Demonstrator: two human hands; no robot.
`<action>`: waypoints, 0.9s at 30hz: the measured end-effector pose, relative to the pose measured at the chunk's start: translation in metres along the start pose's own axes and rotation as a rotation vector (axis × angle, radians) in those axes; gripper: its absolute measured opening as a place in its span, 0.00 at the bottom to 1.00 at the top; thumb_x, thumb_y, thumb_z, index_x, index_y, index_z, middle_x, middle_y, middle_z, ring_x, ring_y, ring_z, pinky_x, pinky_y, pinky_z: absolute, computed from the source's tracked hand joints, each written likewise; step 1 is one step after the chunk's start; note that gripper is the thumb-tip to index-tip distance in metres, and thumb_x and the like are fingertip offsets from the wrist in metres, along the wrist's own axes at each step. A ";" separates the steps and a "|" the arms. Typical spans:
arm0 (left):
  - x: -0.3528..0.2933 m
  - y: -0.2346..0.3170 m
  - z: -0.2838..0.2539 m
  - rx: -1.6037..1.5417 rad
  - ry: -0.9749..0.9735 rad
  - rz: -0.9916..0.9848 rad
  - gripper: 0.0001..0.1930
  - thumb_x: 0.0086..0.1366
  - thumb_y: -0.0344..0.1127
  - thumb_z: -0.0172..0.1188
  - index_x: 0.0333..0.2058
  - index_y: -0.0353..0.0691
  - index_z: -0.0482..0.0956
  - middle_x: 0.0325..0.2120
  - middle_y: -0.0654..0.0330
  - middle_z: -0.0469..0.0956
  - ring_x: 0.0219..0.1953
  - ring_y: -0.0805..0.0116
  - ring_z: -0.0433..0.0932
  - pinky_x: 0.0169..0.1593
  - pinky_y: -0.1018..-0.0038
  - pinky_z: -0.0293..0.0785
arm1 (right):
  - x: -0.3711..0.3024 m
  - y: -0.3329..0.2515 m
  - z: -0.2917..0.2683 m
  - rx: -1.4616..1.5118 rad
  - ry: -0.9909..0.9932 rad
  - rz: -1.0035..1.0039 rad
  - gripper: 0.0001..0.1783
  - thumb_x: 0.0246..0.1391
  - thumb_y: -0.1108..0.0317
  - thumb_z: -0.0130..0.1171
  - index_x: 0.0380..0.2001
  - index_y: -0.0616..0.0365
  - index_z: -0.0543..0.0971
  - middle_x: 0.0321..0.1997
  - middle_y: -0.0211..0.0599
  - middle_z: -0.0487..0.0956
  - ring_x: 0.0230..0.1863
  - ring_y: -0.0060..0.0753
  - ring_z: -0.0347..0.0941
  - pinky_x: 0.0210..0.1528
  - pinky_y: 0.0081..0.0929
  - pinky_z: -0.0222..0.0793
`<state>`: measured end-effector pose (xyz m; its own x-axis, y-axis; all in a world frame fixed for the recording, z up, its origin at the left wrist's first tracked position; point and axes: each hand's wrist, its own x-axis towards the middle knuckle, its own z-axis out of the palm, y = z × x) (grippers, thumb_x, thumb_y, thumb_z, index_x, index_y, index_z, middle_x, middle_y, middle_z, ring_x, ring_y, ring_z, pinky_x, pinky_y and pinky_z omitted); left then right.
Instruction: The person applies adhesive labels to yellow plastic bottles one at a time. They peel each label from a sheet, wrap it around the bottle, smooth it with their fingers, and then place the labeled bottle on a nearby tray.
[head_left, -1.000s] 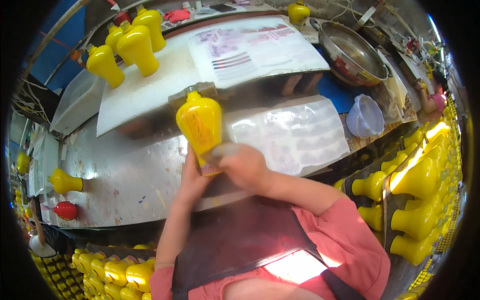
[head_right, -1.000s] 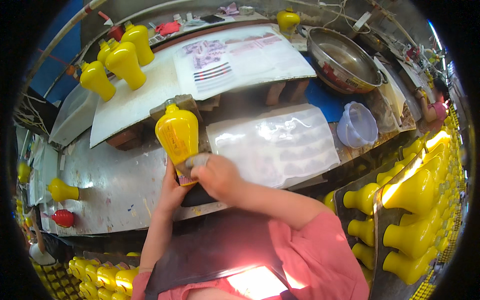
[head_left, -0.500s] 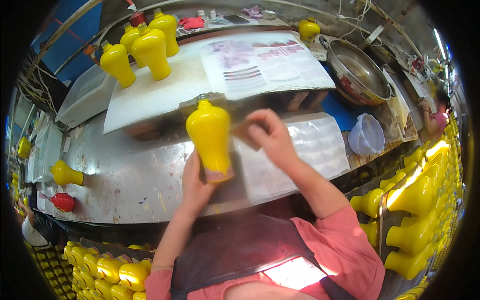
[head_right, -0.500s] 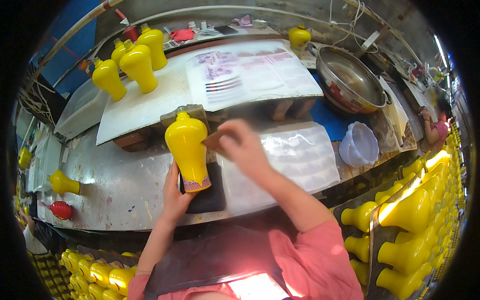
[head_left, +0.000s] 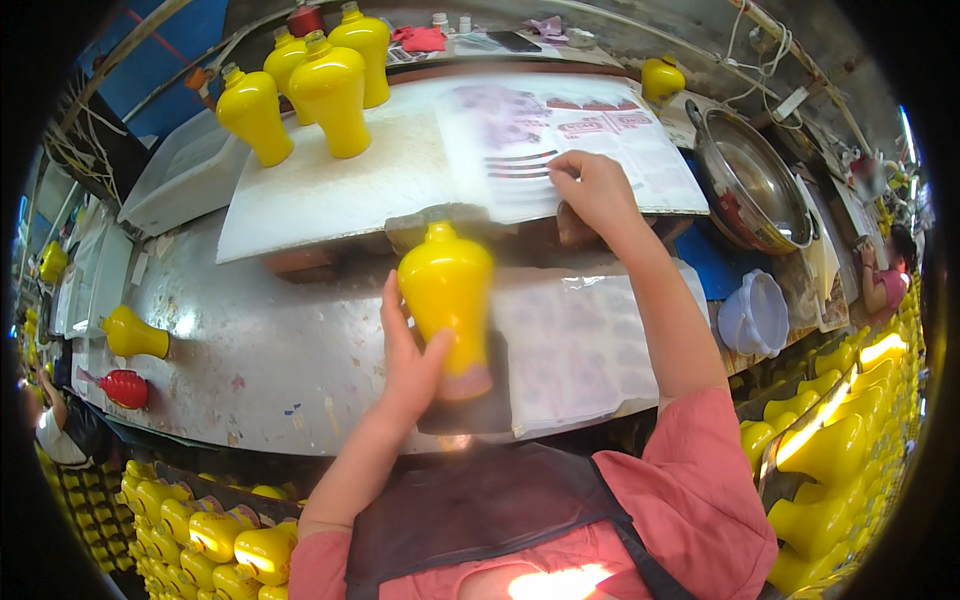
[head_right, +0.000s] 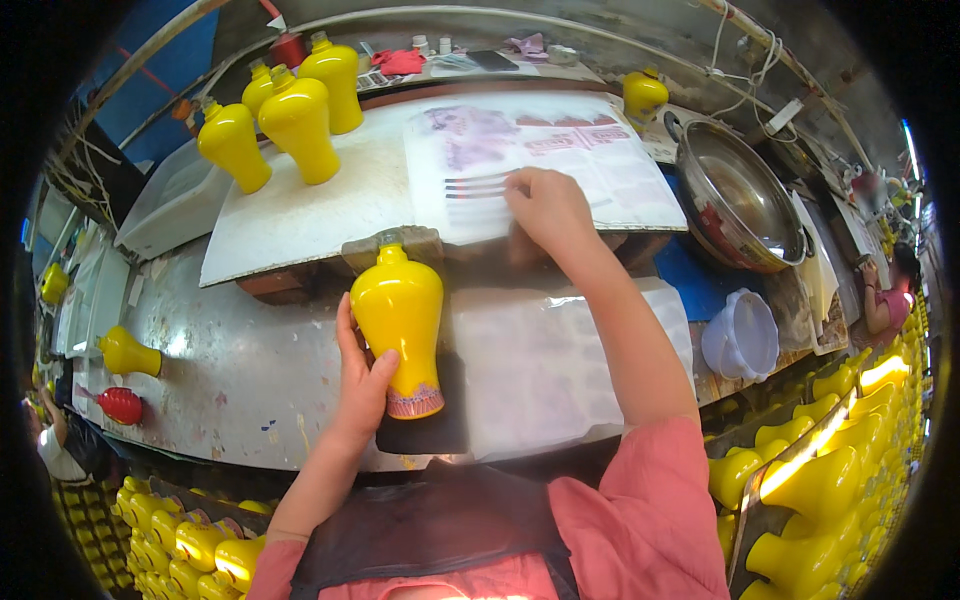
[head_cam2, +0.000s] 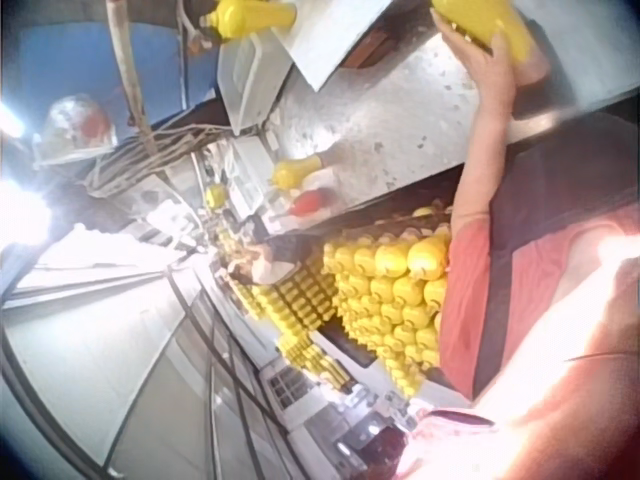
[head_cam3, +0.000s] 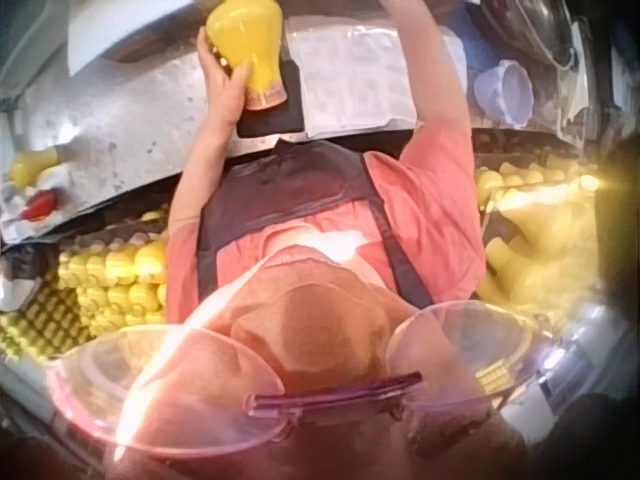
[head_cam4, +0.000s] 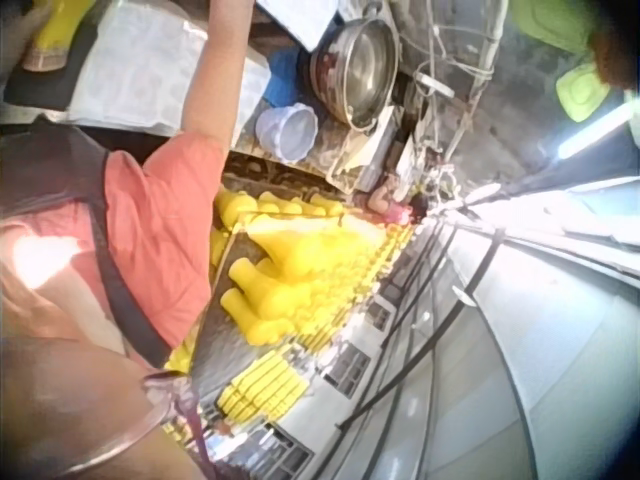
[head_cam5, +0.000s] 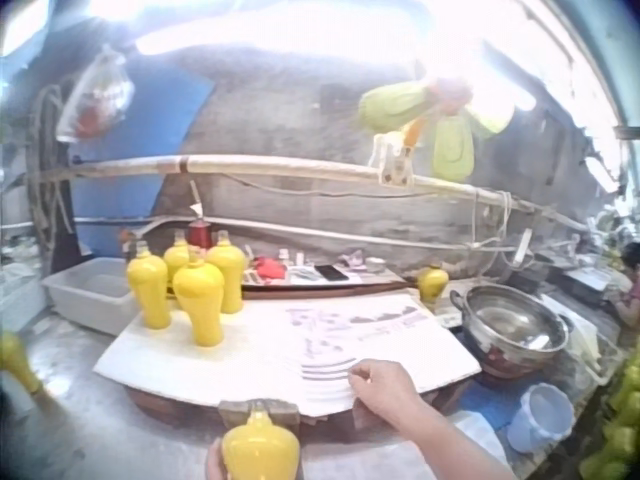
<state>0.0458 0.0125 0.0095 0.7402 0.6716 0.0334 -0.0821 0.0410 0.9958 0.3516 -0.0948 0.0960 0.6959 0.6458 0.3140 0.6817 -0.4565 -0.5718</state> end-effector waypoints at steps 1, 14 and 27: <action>0.001 -0.003 0.002 0.036 0.011 0.037 0.51 0.59 0.28 0.61 0.76 0.37 0.40 0.70 0.43 0.55 0.70 0.50 0.61 0.71 0.56 0.61 | 0.009 0.002 0.000 -0.062 -0.016 -0.005 0.15 0.58 0.63 0.58 0.44 0.57 0.87 0.40 0.51 0.86 0.44 0.55 0.83 0.49 0.46 0.77; -0.001 -0.022 -0.004 0.105 -0.005 0.102 0.51 0.59 0.28 0.62 0.76 0.37 0.41 0.68 0.43 0.59 0.69 0.50 0.63 0.71 0.56 0.61 | 0.106 -0.038 0.051 -0.516 -0.269 0.135 0.25 0.53 0.45 0.64 0.37 0.58 0.89 0.40 0.50 0.87 0.45 0.52 0.84 0.48 0.46 0.79; -0.002 -0.021 -0.003 0.060 -0.013 0.095 0.51 0.59 0.28 0.64 0.76 0.34 0.42 0.72 0.42 0.55 0.74 0.47 0.56 0.75 0.57 0.53 | 0.116 -0.021 0.053 -0.522 -0.320 0.093 0.14 0.49 0.54 0.69 0.36 0.46 0.91 0.39 0.41 0.88 0.42 0.45 0.85 0.48 0.42 0.80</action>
<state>0.0434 0.0126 -0.0115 0.7394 0.6610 0.1281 -0.1119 -0.0670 0.9915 0.4059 0.0222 0.1041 0.7104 0.7038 -0.0088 0.6985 -0.7065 -0.1141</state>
